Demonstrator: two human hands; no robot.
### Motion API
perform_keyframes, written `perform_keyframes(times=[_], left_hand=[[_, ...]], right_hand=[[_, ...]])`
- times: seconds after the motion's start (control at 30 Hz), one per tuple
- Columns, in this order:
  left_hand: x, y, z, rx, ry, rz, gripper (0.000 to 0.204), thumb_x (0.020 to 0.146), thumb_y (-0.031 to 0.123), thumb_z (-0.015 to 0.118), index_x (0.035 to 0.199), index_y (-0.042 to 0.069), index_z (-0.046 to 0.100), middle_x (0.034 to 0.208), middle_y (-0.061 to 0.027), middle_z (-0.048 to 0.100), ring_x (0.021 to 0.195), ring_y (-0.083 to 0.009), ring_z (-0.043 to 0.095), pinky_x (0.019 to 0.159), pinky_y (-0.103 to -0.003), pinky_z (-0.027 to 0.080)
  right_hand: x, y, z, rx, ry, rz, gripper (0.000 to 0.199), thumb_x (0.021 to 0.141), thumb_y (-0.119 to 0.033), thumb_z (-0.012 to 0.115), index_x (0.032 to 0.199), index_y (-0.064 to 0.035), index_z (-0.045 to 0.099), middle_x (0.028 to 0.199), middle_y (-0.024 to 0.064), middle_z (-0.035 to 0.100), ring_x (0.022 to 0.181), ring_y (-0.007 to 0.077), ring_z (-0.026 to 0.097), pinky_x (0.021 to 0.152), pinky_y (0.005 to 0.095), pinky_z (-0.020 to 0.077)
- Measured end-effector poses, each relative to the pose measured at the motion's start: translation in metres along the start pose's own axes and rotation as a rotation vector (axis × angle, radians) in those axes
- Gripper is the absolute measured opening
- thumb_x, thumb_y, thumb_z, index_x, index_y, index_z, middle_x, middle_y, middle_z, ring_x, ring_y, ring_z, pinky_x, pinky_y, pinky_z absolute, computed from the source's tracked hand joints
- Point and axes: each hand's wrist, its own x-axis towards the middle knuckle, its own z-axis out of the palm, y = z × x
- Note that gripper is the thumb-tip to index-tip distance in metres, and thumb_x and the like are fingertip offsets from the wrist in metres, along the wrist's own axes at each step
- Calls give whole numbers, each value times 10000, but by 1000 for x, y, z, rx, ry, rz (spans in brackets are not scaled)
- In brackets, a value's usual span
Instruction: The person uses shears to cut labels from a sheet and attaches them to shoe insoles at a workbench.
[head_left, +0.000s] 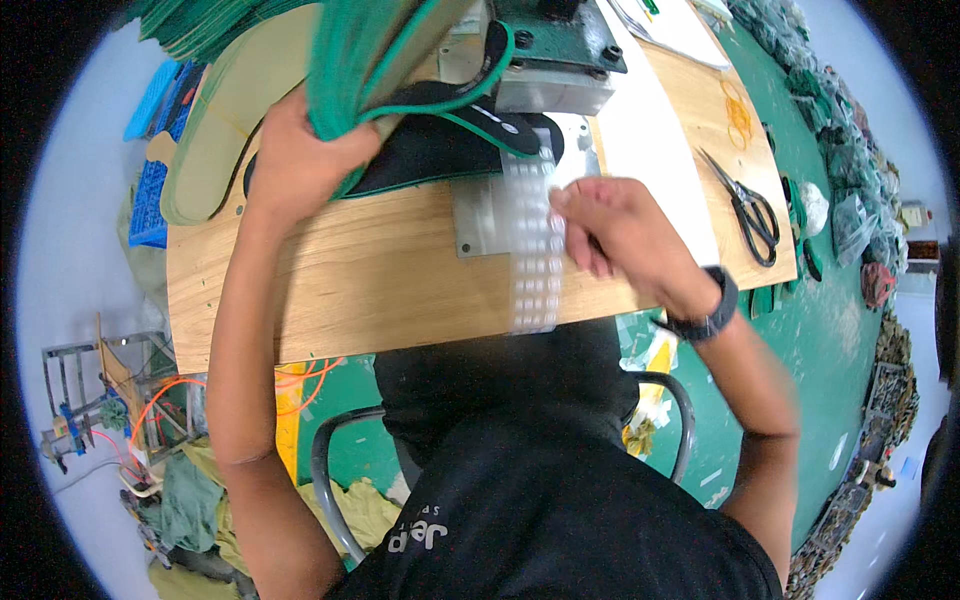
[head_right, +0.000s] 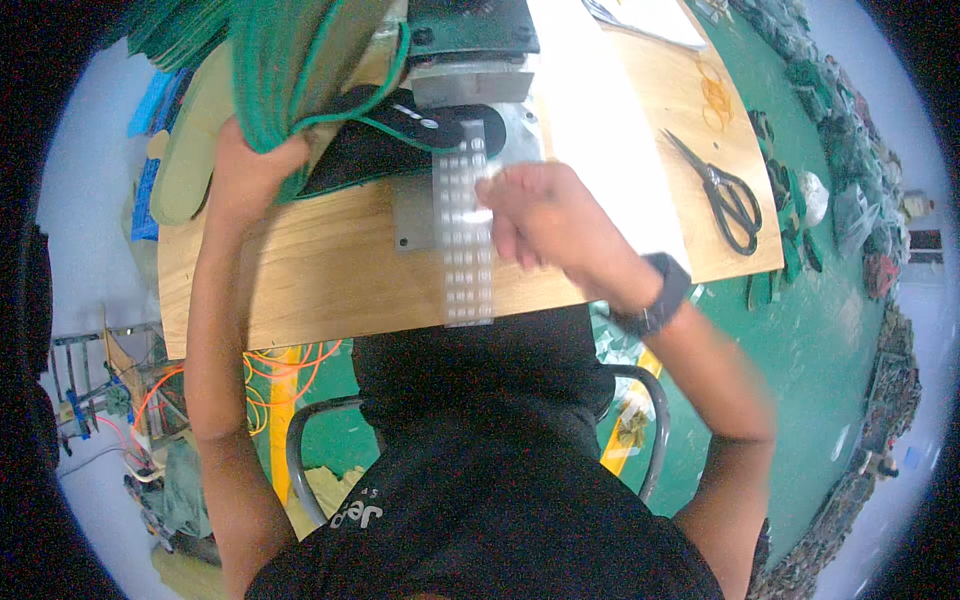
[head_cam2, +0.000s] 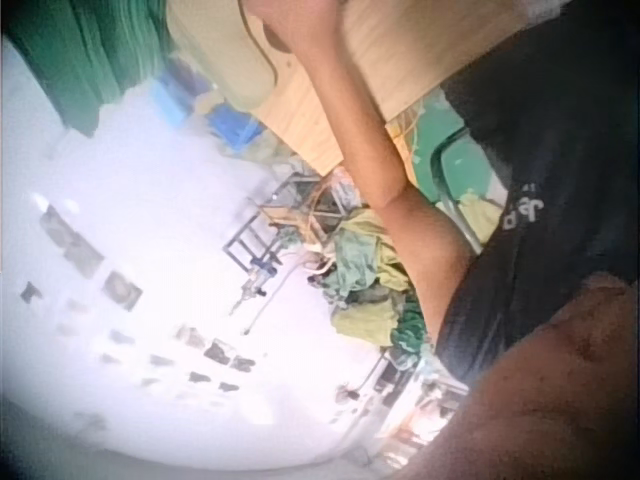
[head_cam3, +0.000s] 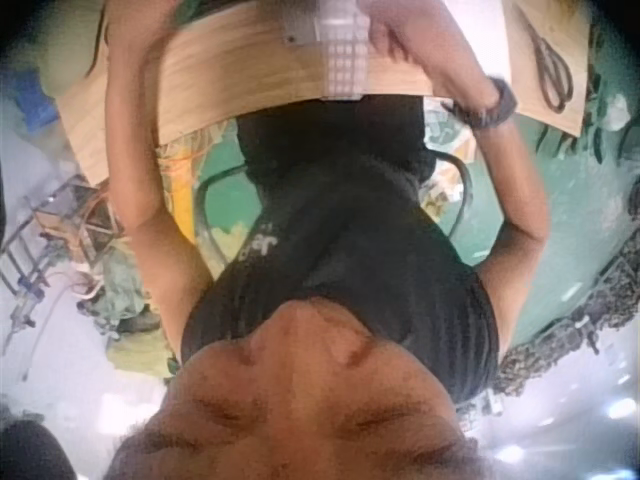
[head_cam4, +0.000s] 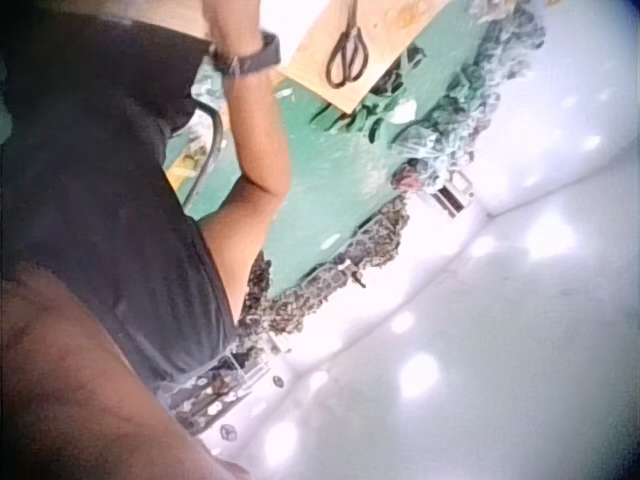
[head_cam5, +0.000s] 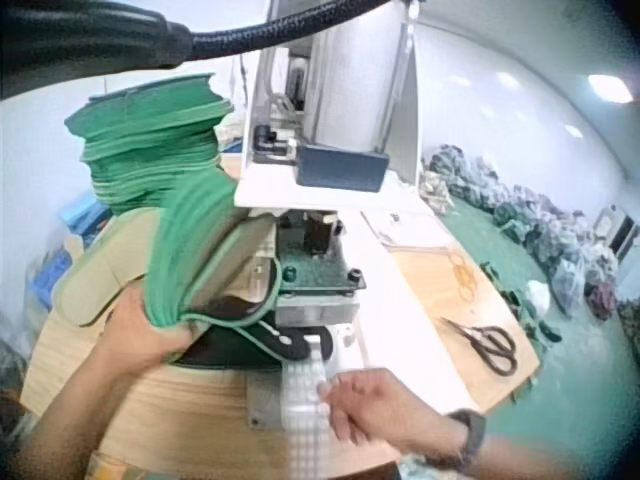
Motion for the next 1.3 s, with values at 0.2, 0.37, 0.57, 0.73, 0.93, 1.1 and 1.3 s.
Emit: perform_keyframes(times=[0.2, 0.37, 0.57, 0.73, 0.93, 1.1, 1.3], left_hand=[[2, -15, -6, -135, 160, 31, 129, 727, 110, 683, 779, 5, 629, 682, -1, 607, 613, -64, 524, 589, -245, 447], [-1, -14, -7, -126, 127, 18, 117, 728, 98, 677, 772, 5, 623, 675, 1, 601, 599, -66, 520, 580, -246, 445], [-2, -11, -4, -115, 149, 50, 119, 723, 107, 675, 750, 3, 623, 669, -2, 603, 596, -73, 517, 581, -257, 449], [0, -12, -5, -61, 123, 53, 133, 723, 116, 682, 745, -1, 624, 668, -6, 607, 594, -75, 521, 583, -257, 453], [-1, -13, -5, -24, 129, 42, 156, 725, 137, 691, 753, -4, 628, 671, -13, 615, 596, -79, 527, 588, -259, 457], [-3, -12, -1, 29, 147, 34, 235, 706, 187, 715, 803, -13, 639, 700, -32, 634, 622, -88, 540, 624, -268, 473], [-8, -10, 4, 191, 27, 90, 443, 674, 243, 713, 1049, 28, 616, 848, -137, 657, 747, -213, 615, 741, -322, 489]], right_hand=[[36, -2, -11, -32, 33, 33, 329, 932, -203, 557, 634, -63, 565, 465, 11, 511, 332, 41, 387, 317, 194, 255], [36, -2, -8, -67, 28, 45, 316, 934, -208, 561, 658, -56, 583, 463, 10, 507, 333, 41, 382, 318, 192, 253], [35, -1, -8, -117, 25, 47, 259, 896, -201, 574, 693, -41, 587, 495, 23, 528, 357, 70, 413, 337, 213, 272], [36, 0, -9, -115, 22, 36, 269, 896, -198, 572, 680, -38, 581, 494, 24, 528, 357, 70, 413, 337, 210, 276], [37, 1, -8, -110, 25, 39, 277, 895, -200, 570, 671, -36, 577, 492, 26, 529, 363, 72, 431, 338, 208, 289], [35, -3, -6, -136, 44, 67, 293, 896, -212, 568, 661, -37, 577, 491, 29, 532, 357, 81, 437, 336, 212, 301], [34, -3, -6, -158, 18, 48, 309, 898, -220, 559, 648, -39, 580, 489, 30, 530, 368, 86, 462, 346, 219, 327]])
